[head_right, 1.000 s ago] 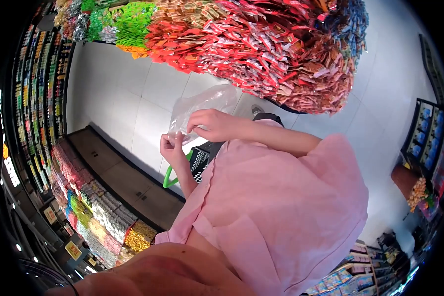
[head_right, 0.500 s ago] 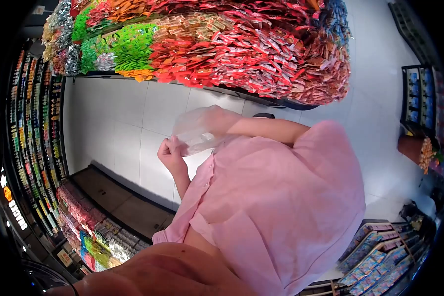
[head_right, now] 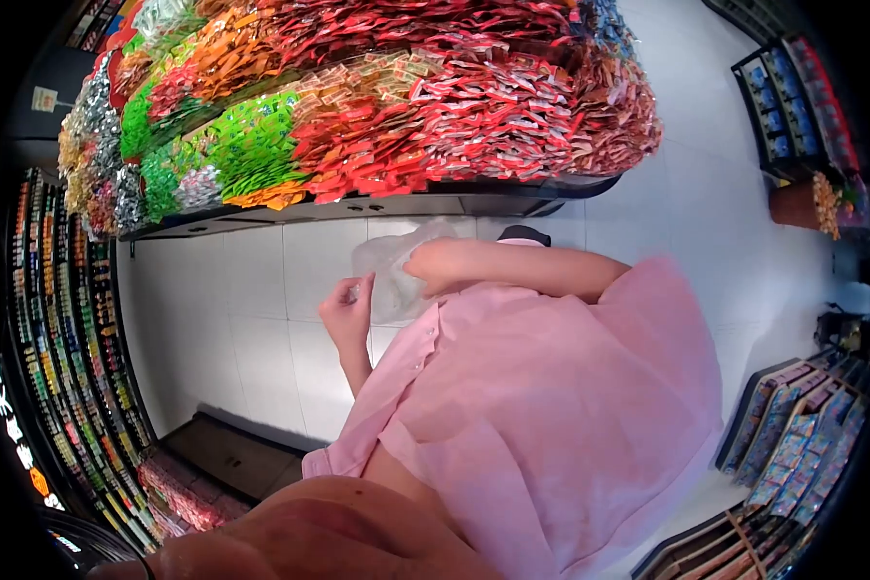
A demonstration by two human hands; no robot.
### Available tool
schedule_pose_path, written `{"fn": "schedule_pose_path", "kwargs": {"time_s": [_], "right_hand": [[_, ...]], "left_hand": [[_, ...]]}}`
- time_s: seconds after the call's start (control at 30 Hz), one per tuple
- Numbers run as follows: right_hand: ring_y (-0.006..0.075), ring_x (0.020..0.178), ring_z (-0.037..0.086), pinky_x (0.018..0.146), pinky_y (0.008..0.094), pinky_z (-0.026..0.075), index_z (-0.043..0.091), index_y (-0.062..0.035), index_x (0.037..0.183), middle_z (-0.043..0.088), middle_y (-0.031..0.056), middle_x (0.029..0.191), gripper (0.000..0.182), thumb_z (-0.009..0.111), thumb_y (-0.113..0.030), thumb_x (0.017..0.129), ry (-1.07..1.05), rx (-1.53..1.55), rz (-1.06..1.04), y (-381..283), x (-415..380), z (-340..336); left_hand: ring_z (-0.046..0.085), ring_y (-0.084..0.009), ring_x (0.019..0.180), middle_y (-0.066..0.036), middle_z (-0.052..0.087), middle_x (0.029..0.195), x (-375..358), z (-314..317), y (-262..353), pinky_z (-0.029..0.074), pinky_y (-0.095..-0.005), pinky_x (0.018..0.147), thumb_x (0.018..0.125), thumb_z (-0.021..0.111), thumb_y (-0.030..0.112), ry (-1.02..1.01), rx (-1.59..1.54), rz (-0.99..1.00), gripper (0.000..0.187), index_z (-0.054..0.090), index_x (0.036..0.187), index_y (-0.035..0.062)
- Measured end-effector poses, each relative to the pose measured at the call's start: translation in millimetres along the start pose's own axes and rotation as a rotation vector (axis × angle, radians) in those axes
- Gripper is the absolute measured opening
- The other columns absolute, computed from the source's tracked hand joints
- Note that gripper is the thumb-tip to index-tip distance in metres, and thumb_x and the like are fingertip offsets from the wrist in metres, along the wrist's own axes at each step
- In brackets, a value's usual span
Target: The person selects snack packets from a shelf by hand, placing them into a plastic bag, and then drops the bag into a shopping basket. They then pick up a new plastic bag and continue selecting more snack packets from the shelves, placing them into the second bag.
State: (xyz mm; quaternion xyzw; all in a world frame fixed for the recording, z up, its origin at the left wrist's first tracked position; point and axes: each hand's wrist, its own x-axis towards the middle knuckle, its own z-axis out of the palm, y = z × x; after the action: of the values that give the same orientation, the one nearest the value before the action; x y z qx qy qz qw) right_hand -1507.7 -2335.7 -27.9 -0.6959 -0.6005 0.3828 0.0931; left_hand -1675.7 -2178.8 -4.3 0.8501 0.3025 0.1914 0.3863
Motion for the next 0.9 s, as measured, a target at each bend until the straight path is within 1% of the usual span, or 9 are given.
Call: {"fn": "schedule_pose_path", "kwargs": {"time_s": [0.07,0.17,0.27,0.37,0.57,0.67,0.77,0.87,0.9], "right_hand": [[0.0395,0.1,0.068,0.088,0.049,0.055,0.067,-0.0012,0.118,0.071,0.0225,0.104,0.045,0.072,-0.028,0.082,0.011,0.03,0.102,1.7,-17.9,-9.7],[0.0381,0.1,0.069,0.087,0.0485,0.055,0.07,-0.0053,0.118,0.072,0.0206,0.104,0.042,0.071,-0.028,0.083,0.13,0.115,0.177,2.9,-37.7,-16.5],[0.0372,0.099,0.069,0.087,0.0484,0.055,0.071,-0.0082,0.119,0.073,0.019,0.104,0.04,0.07,-0.028,0.084,0.223,0.215,0.238,13.3,-43.5,-5.8],[0.0368,0.097,0.07,0.087,0.0478,0.055,0.072,-0.0083,0.118,0.074,0.0184,0.102,0.039,0.069,-0.029,0.085,0.296,0.234,0.29,14.5,-48.6,-2.6],[0.038,0.1,0.07,0.09,0.0475,0.055,0.071,-0.0077,0.12,0.073,0.0203,0.104,0.041,0.068,-0.032,0.087,0.424,0.251,0.439,30.2,-65.6,2.8],[0.0362,0.095,0.07,0.086,0.0467,0.055,0.068,-0.0054,0.12,0.074,0.0174,0.102,0.041,0.069,-0.031,0.088,0.503,0.266,0.472,41.1,-83.5,-1.0],[0.0363,0.092,0.07,0.082,0.046,0.056,0.07,-0.0044,0.111,0.074,0.0178,0.097,0.035,0.068,-0.03,0.088,0.567,0.299,0.494,57.0,-104.0,-8.5],[0.0359,0.085,0.07,0.077,0.046,0.055,0.069,-0.0029,0.105,0.073,0.0172,0.088,0.031,0.068,-0.029,0.088,0.62,0.284,0.499,89.0,-120.4,-7.8],[0.0359,0.081,0.07,0.074,0.0468,0.054,0.069,-0.002,0.101,0.072,0.0174,0.083,0.029,0.068,-0.028,0.088,0.652,0.238,0.479,96.8,-127.2,-12.4]], "left_hand": [[0.032,-0.003,0.05,0.006,0.042,0.054,7.1,0.9,-0.2,0.023,-0.0237,0.048,0.089,0.08,0.023,-0.031,0.032,0.019,0.028,0.07,0.076,0.0001],[0.037,-0.0045,0.048,0.003,0.045,0.051,18.5,7.1,-11.0,0.029,-0.0268,0.046,0.092,0.076,0.026,-0.039,-0.053,-0.104,0.03,0.071,0.077,0.0008],[0.039,-0.0038,0.048,0.004,0.048,0.053,33.1,12.2,-26.5,0.029,-0.0258,0.045,0.096,0.073,0.029,-0.121,-0.284,-0.182,0.034,0.072,0.077,0.0006],[0.041,-0.0035,0.048,0.005,0.05,0.055,45.2,6.8,-7.9,0.029,-0.0243,0.045,0.098,0.07,0.031,-0.174,-0.392,-0.245,0.036,0.073,0.078,0.0007],[0.042,-0.0043,0.046,0.003,0.052,0.055,59.0,20.6,-16.0,0.029,-0.0239,0.044,0.101,0.065,0.037,-0.244,-0.452,-0.215,0.042,0.075,0.084,-0.0003],[0.041,-0.0041,0.046,0.003,0.053,0.057,60.6,27.4,-15.0,0.028,-0.0238,0.044,0.102,0.063,0.037,-0.269,-0.498,-0.224,0.042,0.077,0.088,0.0005],[0.04,-0.0037,0.047,0.004,0.052,0.057,60.2,38.2,-16.4,0.027,-0.0235,0.044,0.103,0.062,0.038,-0.239,-0.513,-0.231,0.042,0.078,0.095,0.0002],[0.043,-0.0041,0.048,-0.007,0.073,0.08,61.7,38.2,-10.4,0.032,-0.024,0.043,0.103,0.061,0.036,-0.26,-0.524,-0.248,0.042,0.074,0.091,-0.002],[0.044,-0.0044,0.048,-0.007,0.072,0.079,61.6,39.8,-7.0,0.032,-0.0239,0.043,0.103,0.061,0.035,-0.244,-0.533,-0.233,0.041,0.073,0.092,-0.0026]]}}
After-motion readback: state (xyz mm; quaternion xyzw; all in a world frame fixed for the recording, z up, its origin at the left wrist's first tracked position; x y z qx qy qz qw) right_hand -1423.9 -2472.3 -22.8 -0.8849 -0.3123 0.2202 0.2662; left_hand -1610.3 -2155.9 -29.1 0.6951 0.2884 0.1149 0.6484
